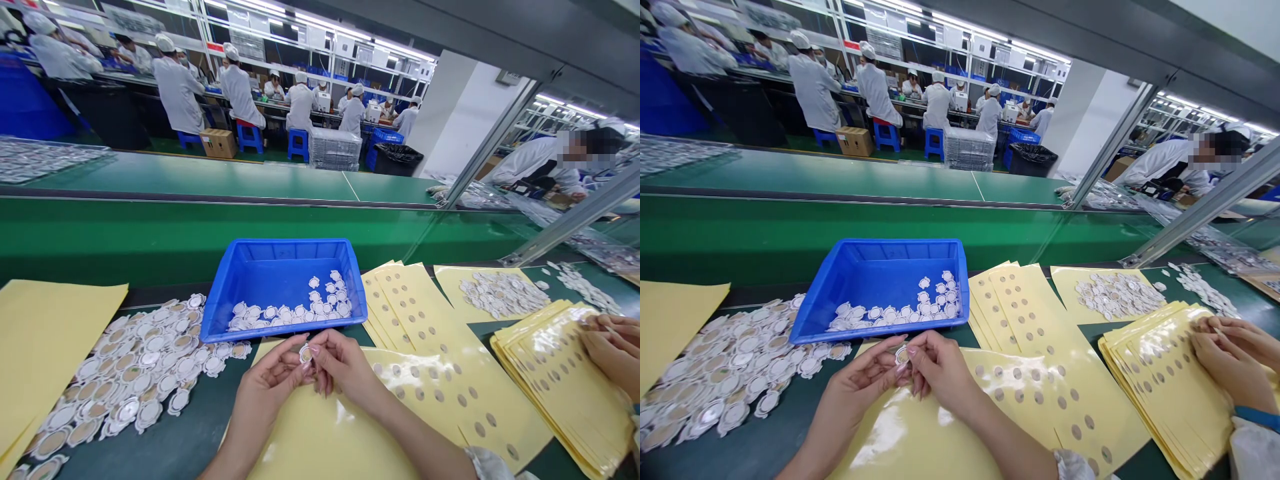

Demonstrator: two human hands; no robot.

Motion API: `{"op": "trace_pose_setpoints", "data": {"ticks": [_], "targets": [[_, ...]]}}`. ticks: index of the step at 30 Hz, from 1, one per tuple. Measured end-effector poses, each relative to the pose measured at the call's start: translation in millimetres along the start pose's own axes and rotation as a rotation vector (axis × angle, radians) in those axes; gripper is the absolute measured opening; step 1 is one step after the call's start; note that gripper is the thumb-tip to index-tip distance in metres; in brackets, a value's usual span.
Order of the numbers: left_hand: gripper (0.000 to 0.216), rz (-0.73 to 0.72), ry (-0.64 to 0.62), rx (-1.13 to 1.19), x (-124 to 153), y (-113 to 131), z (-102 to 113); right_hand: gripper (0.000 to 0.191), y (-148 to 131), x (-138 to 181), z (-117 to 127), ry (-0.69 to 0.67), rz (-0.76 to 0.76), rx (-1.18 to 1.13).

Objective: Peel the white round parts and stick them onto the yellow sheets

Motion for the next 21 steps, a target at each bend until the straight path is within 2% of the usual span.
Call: {"op": "trace_pose_setpoints", "data": {"ticks": [6, 9, 11, 14, 16, 17, 19, 21], "targets": [[0.051, -0.015, 0.027, -0.012, -2, 0, 3, 0.055, -1, -1, 1, 0.046, 0.004, -0.016], [0.043, -0.096, 0.005, -0.083, 1, 2, 2, 0.055, -2, -1, 0, 0.036, 0.003, -0.003], [0.031, -0.269, -0.029, -0.246, 9, 12, 0, 0.057, -2, 0, 0, 0.050, -0.002, -0.011], [0.026, -0.693, -0.025, -0.587, 33, 41, 1, 0.059, 0, 1, 0, 0.062, -0.016, -0.019], [0.029, -0.921, 0.075, -0.762, 49, 59, 14, 0.059, 2, 1, -1, 0.052, -0.031, -0.011], [0.028, -0.976, 0.159, -0.834, 54, 66, 26, 0.059, 3, 1, -1, 0.048, -0.037, -0.007], [0.023, -0.932, 0.346, -0.995, 57, 77, 56, 0.058, 5, 1, -2, 0.038, -0.044, -0.005], [0.035, -0.773, 0.522, -1.157, 56, 81, 88, 0.057, 7, 2, -2, 0.024, -0.046, -0.008]]}}
Point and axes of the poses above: each hand's wrist, its own x-axis away from the middle knuckle, its own z-axis out of the back of the hand, y = z × x, the point moved 5 cm from there along -x, towards the middle knuckle, and after that the axes turned 6 degrees about -z, right-handed, at the moved point
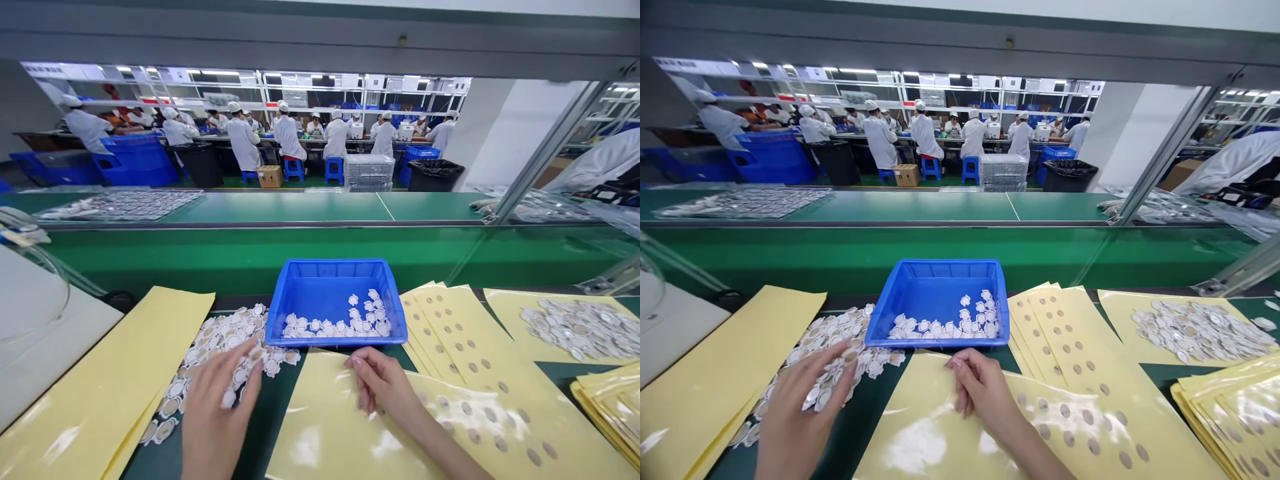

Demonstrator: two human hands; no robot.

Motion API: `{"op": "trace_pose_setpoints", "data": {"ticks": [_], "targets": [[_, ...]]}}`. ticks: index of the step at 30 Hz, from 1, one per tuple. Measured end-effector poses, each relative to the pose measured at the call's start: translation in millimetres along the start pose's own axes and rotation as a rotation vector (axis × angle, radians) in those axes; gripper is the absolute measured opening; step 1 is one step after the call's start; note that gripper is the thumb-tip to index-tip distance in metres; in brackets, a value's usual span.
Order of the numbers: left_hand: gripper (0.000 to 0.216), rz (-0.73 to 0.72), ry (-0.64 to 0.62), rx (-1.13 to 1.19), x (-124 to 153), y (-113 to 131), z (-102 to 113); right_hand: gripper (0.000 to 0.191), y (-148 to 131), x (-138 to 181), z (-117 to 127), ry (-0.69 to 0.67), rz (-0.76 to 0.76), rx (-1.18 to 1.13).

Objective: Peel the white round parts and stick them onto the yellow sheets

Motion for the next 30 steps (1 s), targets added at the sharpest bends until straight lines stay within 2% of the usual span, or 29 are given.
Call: {"op": "trace_pose_setpoints", "data": {"ticks": [2, 4, 7, 10, 12, 14, 20, 25, 30], "targets": [[0.052, 0.102, -0.013, -0.151, 4, -21, 6, 0.055, 1, 0, 0, -0.010, 0.005, -0.004], [0.052, 0.086, -0.048, -0.146, 16, -25, 1, 0.053, 0, 0, 0, -0.015, 0.014, -0.007], [0.035, -0.137, -0.228, 0.039, 38, -2, -25, 0.056, -2, -1, 0, -0.011, 0.018, -0.011], [0.046, -0.383, -0.413, 0.079, 50, 30, -53, 0.059, -7, -1, 3, -0.001, 0.013, -0.035], [0.055, -0.506, -0.481, 0.037, 47, 45, -68, 0.058, -11, -2, 6, 0.014, 0.034, -0.044], [0.054, -0.567, -0.504, -0.007, 39, 54, -78, 0.056, -16, -1, 9, 0.044, 0.070, -0.043], [0.048, -0.591, -0.460, -0.063, 28, 63, -88, 0.051, -23, 2, 6, 0.023, 0.079, -0.031], [0.031, -0.555, -0.438, 0.057, 35, 54, -89, 0.050, -18, 5, -5, -0.053, -0.057, -0.165], [0.052, -0.531, -0.514, 0.044, 37, 48, -94, 0.049, -14, 7, -8, -0.031, -0.108, -0.222]]}}
Point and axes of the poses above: each hand's wrist, its own x-axis away from the middle knuckle, its own z-axis out of the back of the hand, y = z × x, the point moved 5 cm from there along -x, towards the middle knuckle, and after that the axes turned 6 degrees about -z, right-handed, at the moved point
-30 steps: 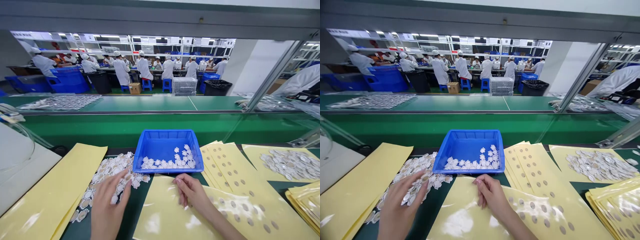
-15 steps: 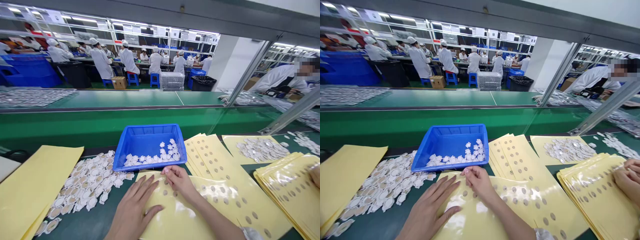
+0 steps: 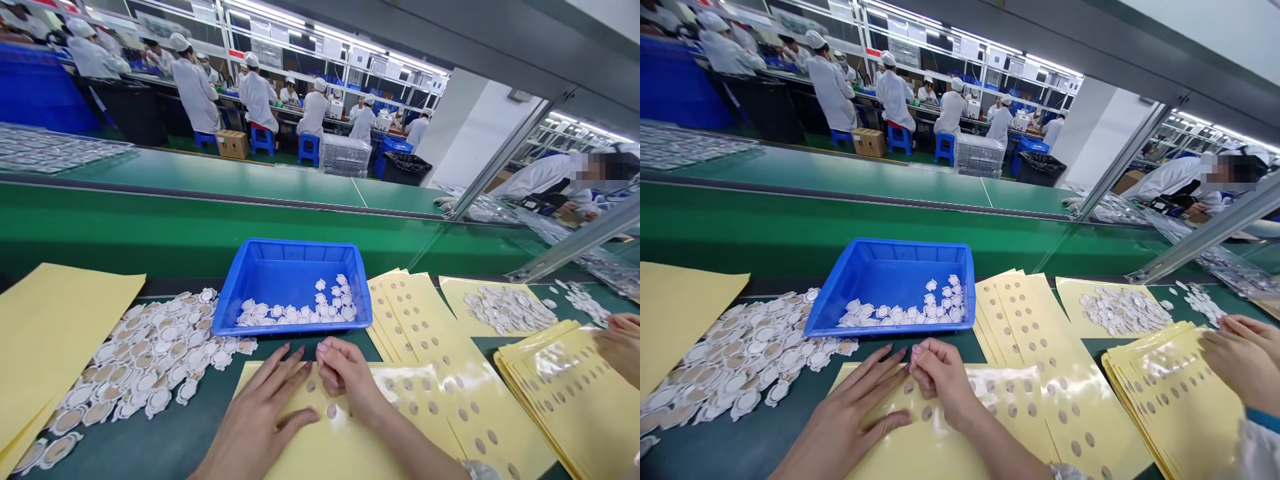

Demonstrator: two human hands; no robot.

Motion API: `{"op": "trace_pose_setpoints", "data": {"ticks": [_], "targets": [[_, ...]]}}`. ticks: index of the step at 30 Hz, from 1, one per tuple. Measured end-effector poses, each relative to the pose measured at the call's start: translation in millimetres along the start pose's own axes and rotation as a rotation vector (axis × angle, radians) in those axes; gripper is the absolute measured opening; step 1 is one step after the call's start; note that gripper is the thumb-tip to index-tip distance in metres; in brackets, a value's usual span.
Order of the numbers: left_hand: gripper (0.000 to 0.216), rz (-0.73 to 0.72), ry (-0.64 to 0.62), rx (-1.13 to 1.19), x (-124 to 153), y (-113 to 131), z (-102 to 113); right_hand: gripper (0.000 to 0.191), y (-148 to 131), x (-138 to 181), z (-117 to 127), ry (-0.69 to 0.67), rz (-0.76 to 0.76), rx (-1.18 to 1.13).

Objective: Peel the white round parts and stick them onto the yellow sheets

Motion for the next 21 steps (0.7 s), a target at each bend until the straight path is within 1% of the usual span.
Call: {"op": "trace_pose_setpoints", "data": {"ticks": [2, 4, 6, 8, 11, 14, 17, 21], "targets": [[0.047, 0.002, -0.025, -0.015, -2, -1, 0, 0.047, -2, 1, 3, 0.076, 0.093, 0.139], [0.042, -0.001, -0.031, -0.038, -3, -1, 1, 0.042, -6, 3, 4, 0.141, 0.216, 0.390], [0.036, 0.003, -0.034, -0.049, -3, -1, 1, 0.036, -8, 5, 3, 0.146, 0.283, 0.618], [0.031, 0.012, -0.027, -0.033, -2, -2, 2, 0.030, -10, 6, 3, 0.111, 0.295, 0.733], [0.022, 0.011, -0.012, -0.014, -1, -4, 3, 0.018, -14, 7, 5, 0.015, 0.314, 0.828], [0.020, 0.031, -0.017, 0.005, -2, -7, 3, 0.006, -14, 9, 8, -0.085, 0.314, 0.900], [0.022, 0.092, -0.060, 0.068, -4, -12, 3, 0.005, -12, 8, 11, -0.098, 0.324, 0.937], [0.022, 0.131, -0.117, 0.106, -7, -15, 3, 0.006, -9, 6, 9, -0.091, 0.420, 0.912]]}}
Point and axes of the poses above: each hand's wrist, its own x-axis away from the middle knuckle, its own z-axis out of the back of the hand, y = z × x, the point moved 5 cm from there along -x, towards the middle knuckle, and after that the axes turned 6 degrees about -z, right-handed, at the moved point
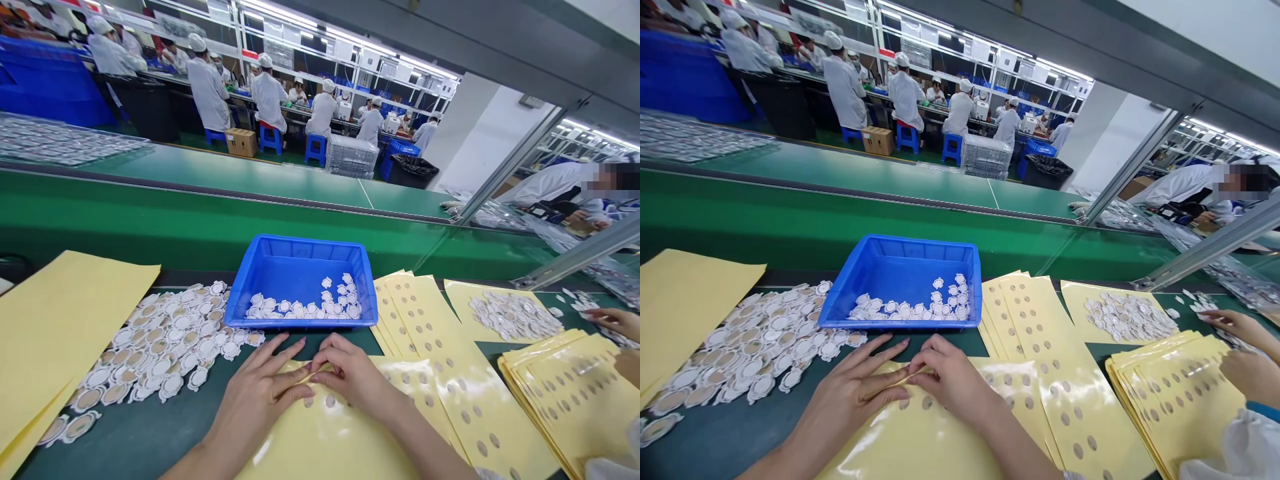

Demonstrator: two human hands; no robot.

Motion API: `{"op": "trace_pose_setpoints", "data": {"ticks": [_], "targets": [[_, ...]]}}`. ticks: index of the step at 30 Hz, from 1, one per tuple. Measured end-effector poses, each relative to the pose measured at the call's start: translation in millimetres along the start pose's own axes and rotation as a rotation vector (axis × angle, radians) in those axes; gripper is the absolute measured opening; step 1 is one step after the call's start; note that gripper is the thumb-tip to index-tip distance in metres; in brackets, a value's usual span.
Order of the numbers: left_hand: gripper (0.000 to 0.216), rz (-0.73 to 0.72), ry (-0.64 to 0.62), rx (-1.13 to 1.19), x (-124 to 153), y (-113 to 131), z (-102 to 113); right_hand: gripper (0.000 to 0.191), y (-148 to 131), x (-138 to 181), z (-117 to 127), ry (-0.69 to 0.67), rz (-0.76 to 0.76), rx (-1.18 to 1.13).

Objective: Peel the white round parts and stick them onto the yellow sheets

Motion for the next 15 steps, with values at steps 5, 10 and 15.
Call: {"op": "trace_pose_setpoints", "data": {"ticks": [5, 10, 15], "targets": [[0.019, 0.005, 0.000, -0.003, -0.9, -1.7, 1.2, 0.017, 1.1, -1.5, -2.8, 0.016, 0.047, -0.058], [0.024, -0.100, 0.085, -0.090, -0.9, -4.0, 0.4, 0.012, 0.8, 0.4, -2.6, -0.008, 0.020, -0.092], [0.037, -0.192, 0.285, -0.137, 5.3, -1.0, 8.4, 0.007, 1.9, -2.9, -1.0, 0.002, -0.048, -0.179]]}}
Point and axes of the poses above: each hand's wrist, its own x-axis away from the middle knuckle, its own z-axis out of the back of the hand, y = z × x, the point moved 5 cm from there along -x, towards the middle knuckle, and after that the axes turned 6 degrees about -z, right-handed, at the moved point
